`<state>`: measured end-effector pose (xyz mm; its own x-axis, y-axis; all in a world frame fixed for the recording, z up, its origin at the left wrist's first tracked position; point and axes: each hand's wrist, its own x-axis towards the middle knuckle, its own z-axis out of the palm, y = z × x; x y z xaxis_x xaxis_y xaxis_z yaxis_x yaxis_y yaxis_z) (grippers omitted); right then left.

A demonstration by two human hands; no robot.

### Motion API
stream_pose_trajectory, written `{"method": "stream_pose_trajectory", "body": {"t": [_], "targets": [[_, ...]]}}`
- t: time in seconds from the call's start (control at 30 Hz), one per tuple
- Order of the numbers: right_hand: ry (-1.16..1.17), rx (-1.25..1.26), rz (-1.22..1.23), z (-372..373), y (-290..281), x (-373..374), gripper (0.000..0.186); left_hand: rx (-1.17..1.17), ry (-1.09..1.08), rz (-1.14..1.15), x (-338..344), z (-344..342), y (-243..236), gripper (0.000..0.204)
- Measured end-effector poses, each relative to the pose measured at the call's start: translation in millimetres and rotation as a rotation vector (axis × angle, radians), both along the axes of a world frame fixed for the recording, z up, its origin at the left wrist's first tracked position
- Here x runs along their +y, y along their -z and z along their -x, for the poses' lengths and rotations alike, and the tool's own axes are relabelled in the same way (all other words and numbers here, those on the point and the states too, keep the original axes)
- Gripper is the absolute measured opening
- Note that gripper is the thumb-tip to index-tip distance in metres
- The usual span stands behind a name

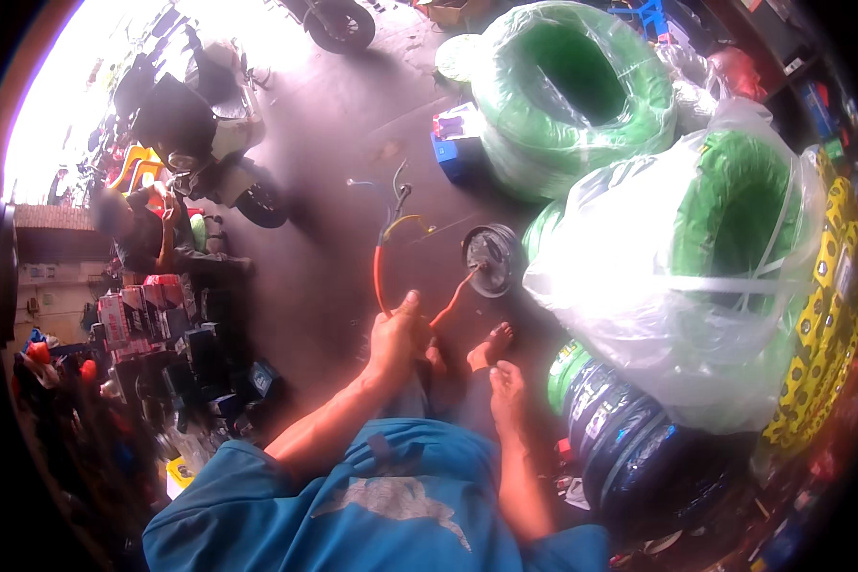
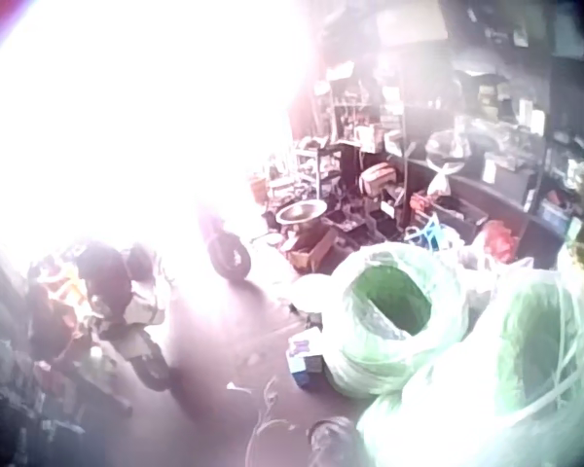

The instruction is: The person removes the under-seat compartment from an electric scooter and handles the internal wiring. The person then retrieves a motor hub, handles its wires and connector, and picks up a tool from the workshop floor.

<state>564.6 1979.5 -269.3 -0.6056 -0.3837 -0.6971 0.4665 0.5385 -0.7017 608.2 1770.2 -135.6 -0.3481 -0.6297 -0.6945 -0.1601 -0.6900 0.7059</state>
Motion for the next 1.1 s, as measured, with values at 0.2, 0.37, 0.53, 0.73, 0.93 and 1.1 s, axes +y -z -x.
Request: {"method": "stream_pose_trajectory", "body": {"t": [0.2, 0.37, 0.53, 0.73, 0.93, 1.1], "targets": [[-0.107, 0.03, 0.084, 22, 5, -56, 0.028, 0.061, -0.218, -0.049, -25, 12, 8, 0.045], [-0.184, 0.068, 0.136, 14, -2, -114, 0.037, -0.011, -0.093, 0.04, -52, 7, -2, 0.037], [-0.555, 0.648, 0.067, 15, 22, -172, 0.061, 0.104, 0.032, -0.193, -73, 5, 10, 0.034], [-1.049, 0.182, -0.139, 27, 65, -245, 0.069, -0.018, 0.236, -0.258, -154, -2, -2, 0.036], [-1.054, 0.136, -0.173, 20, 57, -283, 0.066, -0.001, 0.364, -0.086, -204, -13, 18, 0.038], [-1.093, 0.161, -0.18, 32, 48, -331, 0.063, 0.142, 0.305, -0.039, -275, -18, -24, 0.04]]}}
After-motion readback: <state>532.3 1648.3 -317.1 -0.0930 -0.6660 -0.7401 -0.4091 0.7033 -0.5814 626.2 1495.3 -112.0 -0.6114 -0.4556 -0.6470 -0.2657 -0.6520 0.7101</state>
